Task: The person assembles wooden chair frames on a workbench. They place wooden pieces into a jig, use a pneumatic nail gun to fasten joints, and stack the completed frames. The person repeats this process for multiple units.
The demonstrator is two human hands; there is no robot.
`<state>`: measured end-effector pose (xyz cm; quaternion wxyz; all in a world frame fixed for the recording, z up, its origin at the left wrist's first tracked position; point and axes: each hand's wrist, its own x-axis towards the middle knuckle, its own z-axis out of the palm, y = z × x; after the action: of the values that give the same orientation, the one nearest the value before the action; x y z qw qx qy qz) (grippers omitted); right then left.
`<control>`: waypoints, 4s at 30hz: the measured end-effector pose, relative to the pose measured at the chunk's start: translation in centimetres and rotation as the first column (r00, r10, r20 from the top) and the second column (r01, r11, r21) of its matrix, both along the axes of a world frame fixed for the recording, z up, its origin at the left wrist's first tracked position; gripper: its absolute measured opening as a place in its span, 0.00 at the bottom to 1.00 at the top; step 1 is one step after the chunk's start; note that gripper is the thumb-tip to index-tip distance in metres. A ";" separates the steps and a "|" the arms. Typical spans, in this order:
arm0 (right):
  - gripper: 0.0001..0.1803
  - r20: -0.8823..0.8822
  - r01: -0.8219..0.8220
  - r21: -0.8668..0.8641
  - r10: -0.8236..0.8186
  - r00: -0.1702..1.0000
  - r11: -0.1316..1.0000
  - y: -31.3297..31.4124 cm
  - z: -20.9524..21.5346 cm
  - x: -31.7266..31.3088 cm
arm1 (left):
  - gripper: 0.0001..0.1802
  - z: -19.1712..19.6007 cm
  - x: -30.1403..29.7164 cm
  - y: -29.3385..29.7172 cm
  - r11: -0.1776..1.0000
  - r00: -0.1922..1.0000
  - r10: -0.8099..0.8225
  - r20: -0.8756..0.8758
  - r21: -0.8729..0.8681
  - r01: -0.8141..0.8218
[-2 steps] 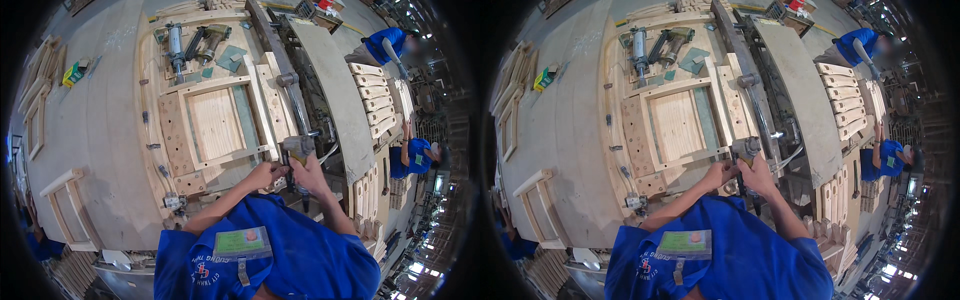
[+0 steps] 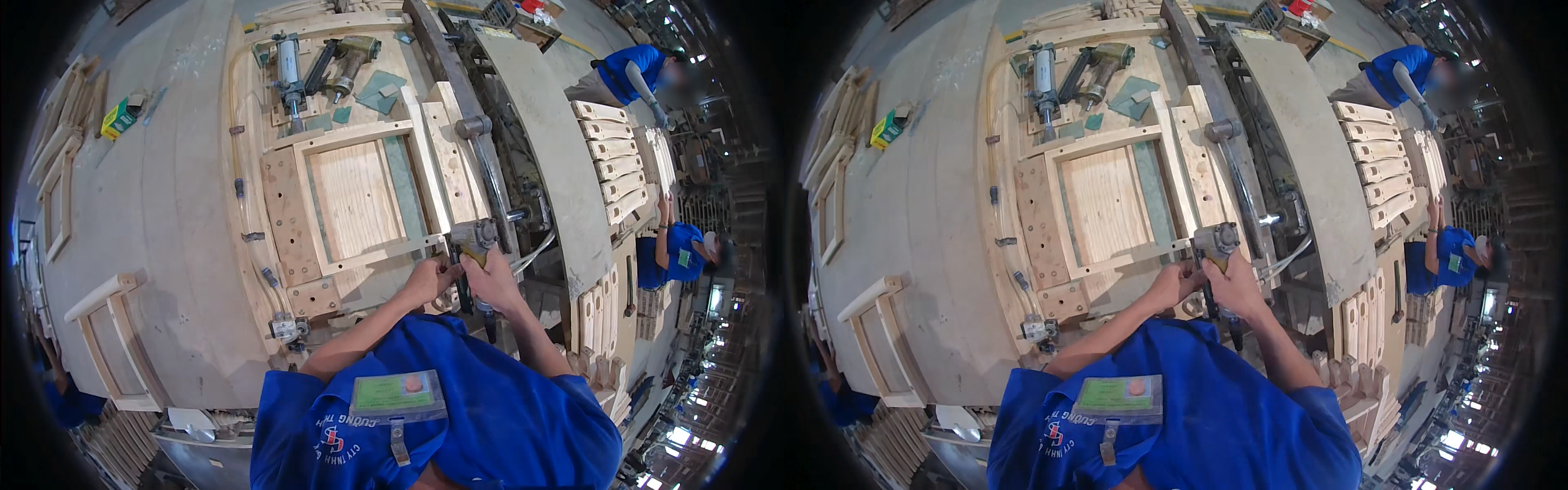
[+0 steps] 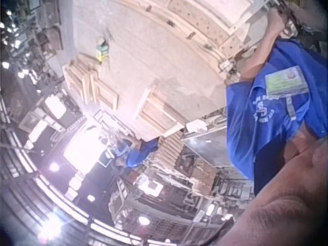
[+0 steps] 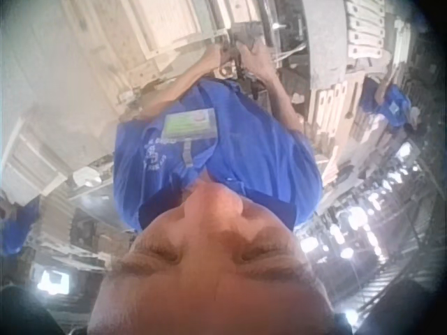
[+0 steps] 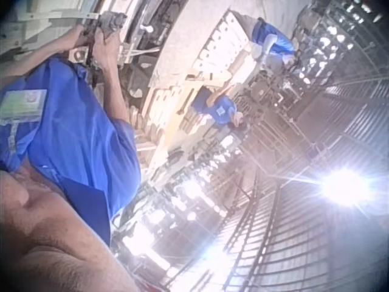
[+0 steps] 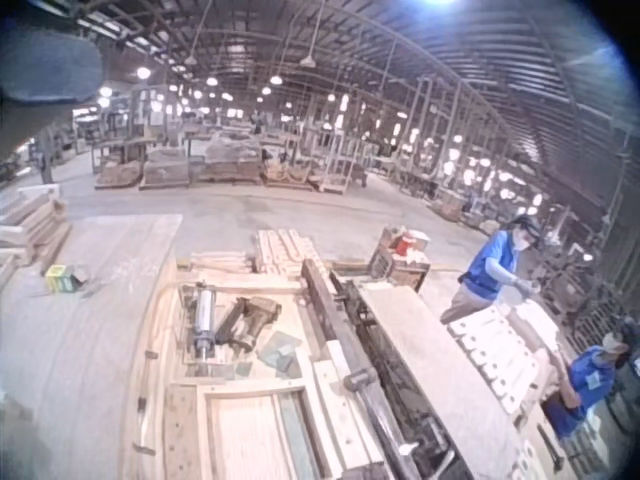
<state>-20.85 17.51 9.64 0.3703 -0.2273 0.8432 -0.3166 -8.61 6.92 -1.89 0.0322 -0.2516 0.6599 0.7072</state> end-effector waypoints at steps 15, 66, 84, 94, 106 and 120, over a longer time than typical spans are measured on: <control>0.21 -0.098 -0.058 0.092 0.067 0.993 0.994 -0.6 -2.5 0.5 | 0.25 -2.0 -0.3 1.0 0.993 0.996 0.080 0.049 0.084 -0.084; 0.18 -0.314 -0.943 -0.105 0.889 0.332 0.316 -39.5 -2.4 -1.8 | 0.10 -4.5 -5.5 -22.5 0.100 0.084 0.990 -0.115 0.149 -0.984; 0.28 -0.188 -0.929 -0.007 0.912 0.364 0.370 -30.2 1.4 0.7 | 0.17 -1.3 -0.7 -13.5 0.435 0.450 0.891 0.061 0.169 -0.884; 0.25 0.055 -0.971 -0.075 0.973 0.223 0.227 -21.8 0.3 7.8 | 0.15 1.4 9.2 -3.3 0.359 0.591 0.744 0.313 0.559 -0.748; 0.28 0.100 -0.973 -0.054 0.971 0.218 0.224 -22.5 -0.3 8.2 | 0.15 1.1 9.0 -4.0 0.394 0.555 0.798 0.234 0.495 -0.775; 0.25 -0.017 -0.856 -0.048 0.856 0.516 0.515 -16.6 2.9 5.7 | 0.12 5.1 13.6 -2.3 0.631 0.669 0.741 -0.060 -0.281 -0.723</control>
<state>-15.13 0.88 12.59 0.4763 -0.6203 0.6124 -0.1157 4.97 4.62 3.23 -0.2733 -0.5209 0.5928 0.5501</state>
